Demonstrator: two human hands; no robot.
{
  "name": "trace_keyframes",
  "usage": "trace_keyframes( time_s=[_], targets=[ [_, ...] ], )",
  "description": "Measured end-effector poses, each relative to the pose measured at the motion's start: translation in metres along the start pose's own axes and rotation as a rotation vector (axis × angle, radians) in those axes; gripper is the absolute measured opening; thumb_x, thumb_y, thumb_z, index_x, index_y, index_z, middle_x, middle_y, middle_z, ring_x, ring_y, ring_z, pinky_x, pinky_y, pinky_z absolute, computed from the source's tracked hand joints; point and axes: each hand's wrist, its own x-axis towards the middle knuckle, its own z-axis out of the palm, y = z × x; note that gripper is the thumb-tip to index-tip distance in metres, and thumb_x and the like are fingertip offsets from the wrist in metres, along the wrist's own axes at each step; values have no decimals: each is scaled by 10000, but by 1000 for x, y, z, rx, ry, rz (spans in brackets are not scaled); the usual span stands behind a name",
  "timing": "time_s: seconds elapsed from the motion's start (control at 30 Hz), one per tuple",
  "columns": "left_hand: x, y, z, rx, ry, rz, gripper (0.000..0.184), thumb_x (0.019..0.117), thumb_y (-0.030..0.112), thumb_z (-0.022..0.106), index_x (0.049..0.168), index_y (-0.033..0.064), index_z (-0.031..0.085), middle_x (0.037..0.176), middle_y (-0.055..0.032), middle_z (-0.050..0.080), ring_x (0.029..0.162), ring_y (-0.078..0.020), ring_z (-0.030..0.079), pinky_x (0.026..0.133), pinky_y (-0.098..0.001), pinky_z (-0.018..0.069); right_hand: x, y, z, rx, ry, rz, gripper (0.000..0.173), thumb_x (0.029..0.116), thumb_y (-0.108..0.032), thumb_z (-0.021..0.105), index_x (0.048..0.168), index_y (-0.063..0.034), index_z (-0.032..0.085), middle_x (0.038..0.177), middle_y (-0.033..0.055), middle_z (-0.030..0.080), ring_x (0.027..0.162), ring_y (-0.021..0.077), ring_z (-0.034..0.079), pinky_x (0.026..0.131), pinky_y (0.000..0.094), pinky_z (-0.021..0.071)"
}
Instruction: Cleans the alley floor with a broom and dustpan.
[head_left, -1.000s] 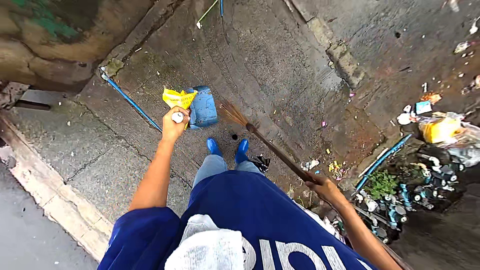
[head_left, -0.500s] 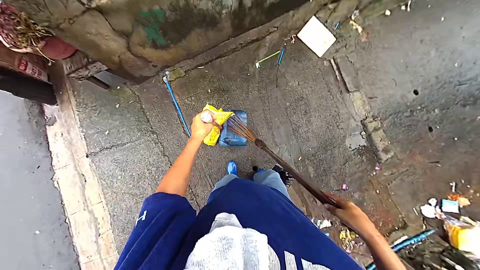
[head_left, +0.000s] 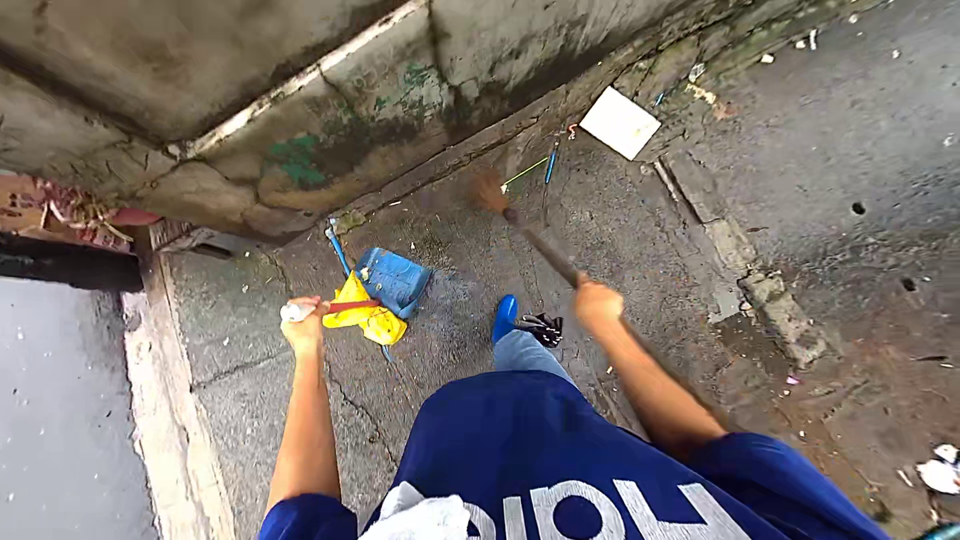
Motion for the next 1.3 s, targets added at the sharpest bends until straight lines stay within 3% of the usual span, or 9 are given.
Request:
trace_keyframes(
  time_s=[0.1, 0.23, 0.37, 0.5, 0.7, 0.8, 0.9, 1.1, 1.3],
  targets=[
    [24, 30, 56, -3, 51, 18, 320, 783, -112, 744, 1074, -100, 610, 1053, -165, 678, 951, -178, 663, 837, -356, 570, 25, -34, 0, -148, -289, -137, 616, 995, -174, 574, 1579, -109, 391, 1409, 311, 571, 1277, 517, 570, 978, 701, 472],
    [58, 80, 93, -6, -25, 100, 322, 775, -124, 716, 1063, -112, 572, 992, -104, 667, 879, -93, 655, 770, -284, 575, 46, 21, -61, -34, -398, -245, 546, 1037, -306, 577, 1570, -264, 468, 1467, 207, 583, 1345, 462, 544, 1056, 721, 403],
    [94, 118, 118, 12, -110, 154, 340, 731, -130, 716, 1024, -69, 555, 941, -42, 675, 859, -65, 666, 762, -269, 583, 47, 89, -150, 41, -313, -144, 513, 1037, -309, 621, 1539, -295, 515, 1408, 223, 624, 1296, 490, 568, 1045, 740, 391],
    [130, 146, 157, 101, -240, 237, 344, 691, -172, 722, 992, -103, 571, 952, -90, 670, 901, -113, 667, 872, -333, 578, 76, 123, -198, 44, -84, -6, 476, 1049, -261, 601, 1521, -245, 542, 1256, 327, 665, 1158, 592, 604, 927, 789, 421],
    [174, 177, 275, 157, -421, 358, 276, 743, -68, 724, 994, -107, 615, 974, -163, 696, 922, -173, 676, 898, -376, 561, 181, 37, -198, 95, 38, 286, 451, 1017, -202, 572, 1454, -90, 560, 1322, 344, 615, 1217, 567, 587, 919, 757, 455],
    [170, 195, 335, 218, -505, 339, 240, 784, -29, 748, 998, -80, 654, 973, -192, 705, 920, -253, 679, 873, -456, 549, 158, 5, -201, -47, -205, 116, 479, 1029, -195, 536, 1504, -137, 512, 1378, 301, 601, 1250, 530, 587, 959, 730, 460],
    [168, 209, 383, 297, -577, 282, 190, 822, -5, 726, 1008, -15, 686, 1006, -196, 711, 977, -344, 682, 871, -580, 527, 126, 46, -236, 9, -253, 82, 512, 1040, -279, 584, 1546, -287, 503, 1347, 256, 650, 1230, 511, 610, 977, 750, 438],
    [173, 223, 423, 337, -593, 261, 162, 833, 18, 717, 993, 7, 696, 989, -167, 716, 971, -323, 682, 867, -571, 518, 93, 64, -297, 47, -187, 218, 519, 1064, -290, 563, 1573, -297, 465, 1338, 274, 650, 1227, 526, 603, 988, 745, 423],
    [151, 237, 452, 304, -545, 271, 162, 833, 1, 747, 980, 44, 693, 1003, -156, 721, 965, -339, 681, 839, -601, 511, 196, 11, -271, -18, -242, 159, 518, 1043, -193, 515, 1559, -187, 462, 1437, 262, 580, 1271, 505, 584, 981, 712, 460]
  ],
)
